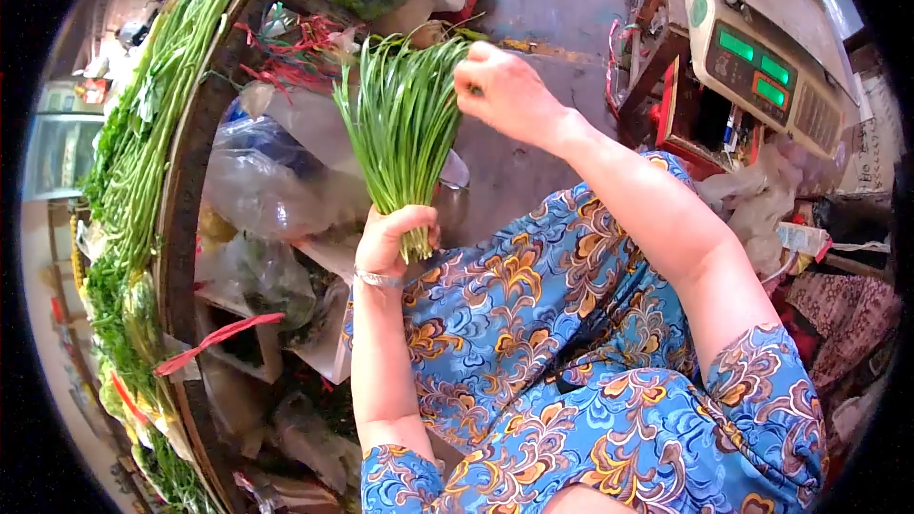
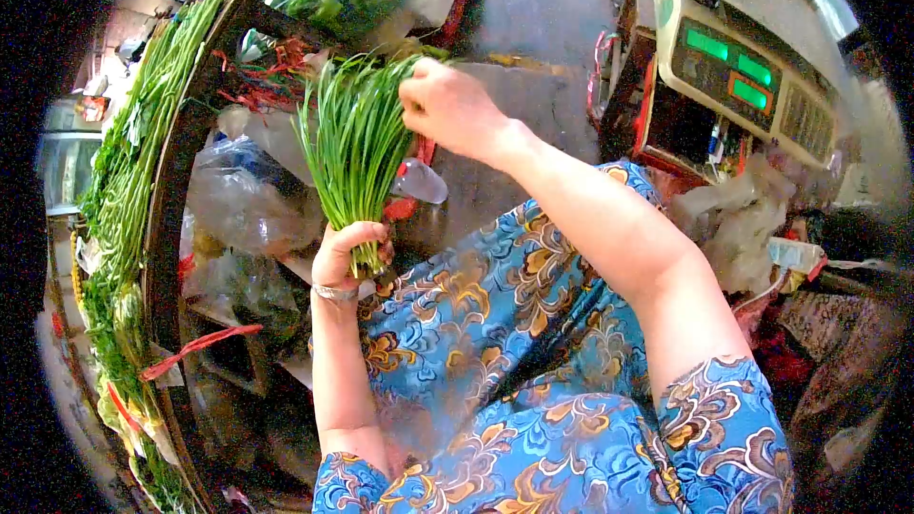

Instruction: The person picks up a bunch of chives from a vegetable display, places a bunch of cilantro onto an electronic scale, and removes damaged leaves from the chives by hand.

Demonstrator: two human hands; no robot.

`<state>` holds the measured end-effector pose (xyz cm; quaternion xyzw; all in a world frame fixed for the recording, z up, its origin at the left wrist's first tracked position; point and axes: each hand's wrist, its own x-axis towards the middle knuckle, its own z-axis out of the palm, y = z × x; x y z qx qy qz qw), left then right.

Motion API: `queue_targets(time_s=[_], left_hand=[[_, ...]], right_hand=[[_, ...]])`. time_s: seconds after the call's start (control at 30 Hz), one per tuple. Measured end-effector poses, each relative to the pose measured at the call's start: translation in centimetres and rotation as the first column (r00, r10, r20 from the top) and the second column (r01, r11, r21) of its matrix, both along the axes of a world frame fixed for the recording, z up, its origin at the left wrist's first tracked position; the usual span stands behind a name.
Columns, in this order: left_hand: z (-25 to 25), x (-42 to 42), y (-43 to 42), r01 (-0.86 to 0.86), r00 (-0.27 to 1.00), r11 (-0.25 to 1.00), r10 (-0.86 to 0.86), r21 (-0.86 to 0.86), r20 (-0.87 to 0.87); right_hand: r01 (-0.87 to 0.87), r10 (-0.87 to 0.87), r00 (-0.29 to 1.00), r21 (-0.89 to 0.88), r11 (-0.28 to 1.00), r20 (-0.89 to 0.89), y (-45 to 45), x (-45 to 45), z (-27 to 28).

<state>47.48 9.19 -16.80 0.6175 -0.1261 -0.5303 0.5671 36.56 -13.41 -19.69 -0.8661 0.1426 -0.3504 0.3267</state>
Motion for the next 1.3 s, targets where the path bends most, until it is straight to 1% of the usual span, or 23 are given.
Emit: queue_targets(time_s=[0.07, 0.1, 0.13, 0.17, 0.2, 0.23, 0.27, 0.33, 0.37, 0.4, 0.47, 0.6, 0.63, 0.67, 0.77, 0.8, 0.87, 0.9, 0.97, 1.13, 1.2, 1.27, 1.3], left_hand=[[-0.2, 0.2, 0.3, -0.016, 0.994, 0.999, 0.011, -0.046, -0.109], [-0.5, 0.6, 0.5, -0.037, 0.984, 0.998, 0.027, -0.048, -0.178], [-0.9, 1.0, 0.8, -0.059, 0.969, 0.997, 0.045, -0.048, -0.244], [-0.5, 0.8, 0.7, -0.078, 0.969, 0.993, 0.055, -0.090, -0.241], [-0.7, 0.9, 0.8, -0.092, 0.966, 0.985, 0.052, -0.149, -0.252], [-0.9, 1.4, 0.9, -0.101, 0.943, 0.970, 0.024, -0.219, -0.331], [-0.9, 1.7, 0.9, -0.115, 0.914, 0.950, -0.013, -0.289, -0.406], [-0.8, 1.9, 0.7, -0.101, 0.915, 0.941, -0.039, -0.322, -0.401], [-0.8, 2.0, 0.7, -0.090, 0.915, 0.929, -0.065, -0.359, -0.397], [-0.8, 2.0, 0.6, -0.087, 0.915, 0.930, -0.067, -0.357, -0.397], [-0.9, 1.8, 0.7, -0.095, 0.921, 0.930, -0.054, -0.356, -0.386], [-1.2, 1.5, 0.7, -0.095, 0.920, 0.927, -0.057, -0.362, -0.389], [-1.1, 1.5, 0.7, -0.088, 0.920, 0.926, -0.066, -0.367, -0.386], [-1.0, 1.4, 0.7, -0.081, 0.921, 0.925, -0.074, -0.372, -0.384], [-1.2, 1.4, 0.8, -0.081, 0.924, 0.925, -0.070, -0.372, -0.375], [-0.9, 1.2, 0.7, -0.076, 0.931, 0.923, -0.070, -0.377, -0.359], [-1.0, 1.3, 0.8, -0.055, 0.931, 0.920, -0.093, -0.388, -0.352], [-1.0, 1.4, 0.9, -0.062, 0.934, 0.925, -0.079, -0.375, -0.349], [-0.8, 1.2, 0.8, -0.068, 0.941, 0.928, -0.063, -0.367, -0.333], [-0.6, 1.0, 0.8, -0.080, 0.944, 0.943, -0.033, -0.323, -0.329], [-0.7, 0.7, 0.8, -0.105, 0.951, 0.951, 0.010, -0.292, -0.310], [-0.5, 0.8, 0.9, -0.098, 0.966, 0.951, 0.019, -0.294, -0.260], [-0.4, 0.9, 0.8, -0.079, 0.973, 0.952, 0.009, -0.296, -0.231]], right_hand=[[0.046, -0.056, 0.992, 0.098, 0.994, 0.109, -1.4, 0.4, -0.3], [0.081, -0.120, 0.975, 0.205, 0.975, 0.185, -1.8, 0.3, -0.2], [0.108, -0.156, 0.969, 0.237, 0.966, 0.191, -2.4, 0.1, -0.5], [0.013, -0.094, 0.983, 0.455, 0.890, 0.157, -2.4, -0.2, -0.2], [-0.072, -0.026, 0.990, 0.650, 0.757, 0.139, -2.4, -0.5, 0.5], [-0.066, 0.041, 0.998, 0.707, 0.704, 0.052, -2.2, -1.0, 1.3], [-0.068, 0.042, 0.998, 0.710, 0.701, 0.055, -1.7, -0.9, 1.1], [-0.125, 0.239, 0.970, 0.773, 0.622, -0.035, -1.0, -0.6, 0.3], [-0.154, 0.277, 0.960, 0.750, 0.643, -0.040, -0.4, -0.2, -0.3], [-0.203, 0.330, 0.944, 0.757, 0.621, -0.017, 0.2, 0.1, -0.6], [-0.209, 0.396, 0.916, 0.767, 0.607, -0.064, 1.2, 0.8, -1.0], [-0.349, 0.512, 0.858, 0.690, 0.635, -0.037, 2.9, 1.2, -1.0], [-0.343, 0.538, 0.840, 0.700, 0.626, -0.069, 3.3, 1.0, -0.8], [-0.401, 0.553, 0.832, 0.645, 0.650, -0.040, 3.6, 1.0, -0.7], [-0.390, 0.571, 0.815, 0.636, 0.666, -0.098, 4.3, 0.7, -0.4], [-0.392, 0.561, 0.814, 0.568, 0.723, -0.151, 4.2, 0.7, -0.4], [-0.356, 0.577, 0.807, 0.677, 0.645, -0.126, 4.1, 0.7, -0.3], [-0.360, 0.576, 0.807, 0.669, 0.650, -0.126, 4.0, 0.7, -0.6], [-0.385, 0.523, 0.837, 0.507, 0.771, -0.160, 3.9, 0.9, -1.1], [-0.316, 0.444, 0.857, 0.414, 0.854, -0.260, 3.8, 1.0, -0.5], [-0.189, 0.386, 0.891, 0.579, 0.793, -0.238, 3.4, 1.2, -0.2], [-0.119, 0.333, 0.915, 0.635, 0.763, -0.229, 2.4, 0.9, 0.1], [-0.124, 0.285, 0.944, 0.618, 0.776, -0.169, 2.1, 0.8, -0.1]])
